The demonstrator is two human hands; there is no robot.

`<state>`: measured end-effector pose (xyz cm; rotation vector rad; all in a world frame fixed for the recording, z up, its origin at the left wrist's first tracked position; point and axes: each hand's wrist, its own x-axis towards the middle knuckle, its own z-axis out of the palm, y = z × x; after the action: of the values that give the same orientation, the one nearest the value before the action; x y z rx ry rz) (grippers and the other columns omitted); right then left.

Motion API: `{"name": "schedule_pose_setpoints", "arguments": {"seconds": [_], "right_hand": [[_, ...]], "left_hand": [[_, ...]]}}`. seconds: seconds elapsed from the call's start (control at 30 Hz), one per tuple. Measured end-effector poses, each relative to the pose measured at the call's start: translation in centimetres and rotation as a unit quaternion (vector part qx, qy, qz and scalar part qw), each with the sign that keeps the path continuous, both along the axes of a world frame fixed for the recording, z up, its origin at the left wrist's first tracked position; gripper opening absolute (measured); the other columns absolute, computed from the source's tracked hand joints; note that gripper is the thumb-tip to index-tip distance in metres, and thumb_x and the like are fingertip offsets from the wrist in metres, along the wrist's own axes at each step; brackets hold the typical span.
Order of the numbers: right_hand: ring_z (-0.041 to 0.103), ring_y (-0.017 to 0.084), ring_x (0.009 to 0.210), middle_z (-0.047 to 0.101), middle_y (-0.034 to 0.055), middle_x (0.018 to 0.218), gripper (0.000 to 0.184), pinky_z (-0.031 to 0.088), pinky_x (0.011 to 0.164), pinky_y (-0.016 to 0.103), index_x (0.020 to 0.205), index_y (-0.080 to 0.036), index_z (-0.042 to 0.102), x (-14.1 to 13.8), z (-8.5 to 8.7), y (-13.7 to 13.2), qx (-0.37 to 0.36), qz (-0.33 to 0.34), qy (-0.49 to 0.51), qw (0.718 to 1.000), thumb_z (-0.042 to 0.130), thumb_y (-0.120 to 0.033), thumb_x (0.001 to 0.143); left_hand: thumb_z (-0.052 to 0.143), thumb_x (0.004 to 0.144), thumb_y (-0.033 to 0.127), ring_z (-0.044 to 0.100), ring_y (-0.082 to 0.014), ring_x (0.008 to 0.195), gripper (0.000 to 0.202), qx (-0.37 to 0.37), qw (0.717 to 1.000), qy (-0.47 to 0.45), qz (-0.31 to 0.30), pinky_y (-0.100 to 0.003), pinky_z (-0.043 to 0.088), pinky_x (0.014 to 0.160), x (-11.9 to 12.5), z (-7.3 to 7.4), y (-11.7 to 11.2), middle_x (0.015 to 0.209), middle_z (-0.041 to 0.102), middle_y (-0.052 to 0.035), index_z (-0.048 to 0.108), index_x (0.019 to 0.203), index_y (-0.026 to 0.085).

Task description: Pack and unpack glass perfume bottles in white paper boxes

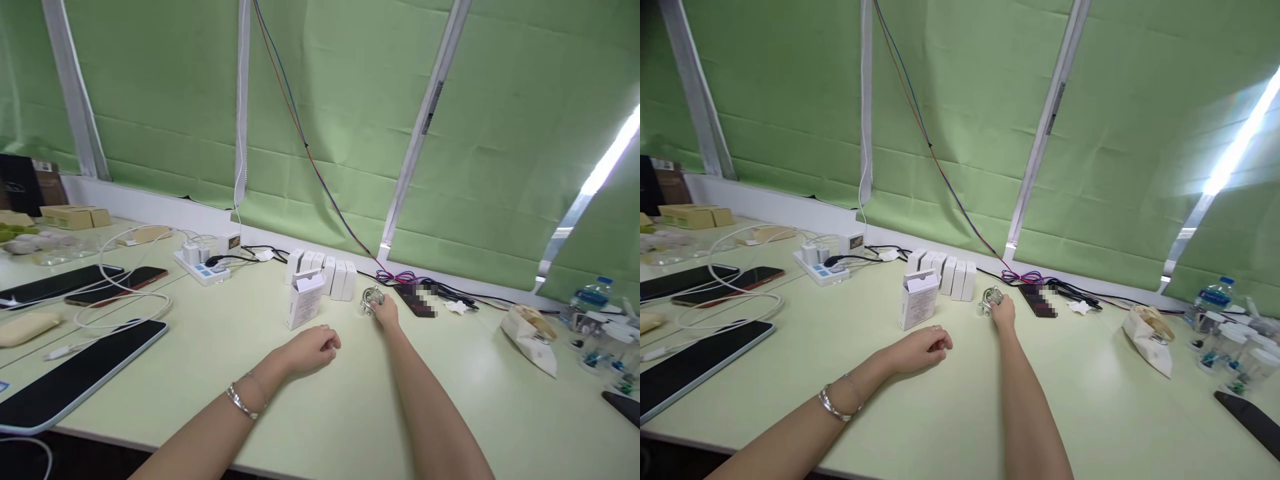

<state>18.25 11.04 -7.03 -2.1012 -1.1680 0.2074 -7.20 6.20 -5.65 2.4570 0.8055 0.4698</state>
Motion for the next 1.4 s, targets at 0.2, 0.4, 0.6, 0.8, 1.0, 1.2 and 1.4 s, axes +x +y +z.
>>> {"name": "schedule_pose_setpoints", "arguments": {"seconds": [0.2,0.4,0.6,0.8,1.0,1.2,1.4], "right_hand": [[0.059,0.017,0.086,0.061,0.0058,0.098,0.023,0.047,0.077,0.034,0.101,-0.013,0.057,0.9,1.6,-3.9,0.054,0.004,0.003,0.999,0.053,-0.031,0.087],[0.061,0.017,0.075,0.066,0.0031,0.088,0.026,0.045,0.068,0.025,0.098,-0.015,0.057,-3.7,1.2,-6.3,0.108,0.191,0.031,0.975,0.055,-0.031,0.078],[0.059,0.015,0.072,0.066,-0.0002,0.083,0.024,0.045,0.067,0.024,0.091,-0.018,0.061,-6.7,0.5,-7.2,0.106,0.37,0.049,0.921,0.063,-0.029,0.07],[0.06,0.016,0.071,0.066,0.0001,0.081,0.029,0.047,0.065,0.024,0.089,-0.019,0.063,-5.0,0.3,-7.0,0.076,0.414,0.037,0.907,0.064,-0.042,0.072],[0.051,0.023,0.107,0.057,0.0115,0.113,0.042,0.037,0.093,0.039,0.116,-0.017,0.052,-0.6,-0.2,-6.1,0.121,0.239,-0.016,0.963,0.021,-0.031,0.092],[0.03,0.025,0.129,0.038,0.0086,0.139,0.046,0.024,0.103,0.04,0.127,-0.02,0.046,0.0,-2.3,-5.2,0.07,0.2,-0.081,0.974,0.042,-0.014,0.081],[0.052,0.022,0.104,0.062,0.007,0.108,0.027,0.033,0.092,0.037,0.105,-0.021,0.059,-0.3,-2.1,-5.2,0.042,0.206,-0.092,0.973,0.048,-0.015,0.082]], "left_hand": [[0.049,0.074,0.027,0.055,-0.0166,0.07,0.043,-0.037,0.999,-0.036,0.006,-0.026,0.042,0.064,-0.2,-0.7,0.7,0.078,0.059,0.0001,0.051,0.117,0.02],[0.053,0.076,0.036,0.054,-0.014,0.067,0.073,-0.055,0.991,-0.103,0.066,-0.029,0.044,0.068,-0.1,-0.4,1.2,0.108,0.055,-0.0086,0.022,0.138,0.015],[0.045,0.082,0.039,0.053,-0.0187,0.07,0.039,-0.027,0.995,-0.092,0.03,-0.029,0.041,0.063,-0.5,0.7,0.7,0.084,0.059,-0.0035,0.045,0.116,0.019],[0.042,0.082,0.044,0.051,-0.0196,0.07,0.025,-0.026,0.998,-0.029,0.045,-0.027,0.035,0.059,-0.5,0.9,0.8,0.075,0.055,-0.0012,0.046,0.085,0.02],[0.04,0.081,0.049,0.046,-0.0185,0.064,0.029,-0.021,0.998,-0.01,0.05,-0.028,0.031,0.056,-0.4,1.0,0.8,0.068,0.05,0.0004,0.042,0.083,0.021],[0.04,0.081,0.051,0.047,-0.0183,0.065,0.031,-0.025,0.999,-0.015,0.046,-0.027,0.032,0.057,-0.4,0.8,0.9,0.071,0.052,-0.0001,0.043,0.085,0.02],[0.041,0.08,0.053,0.046,-0.0179,0.064,0.034,-0.023,0.998,-0.014,0.05,-0.027,0.031,0.056,-0.3,0.8,0.8,0.07,0.051,0.0002,0.044,0.085,0.02]]}}
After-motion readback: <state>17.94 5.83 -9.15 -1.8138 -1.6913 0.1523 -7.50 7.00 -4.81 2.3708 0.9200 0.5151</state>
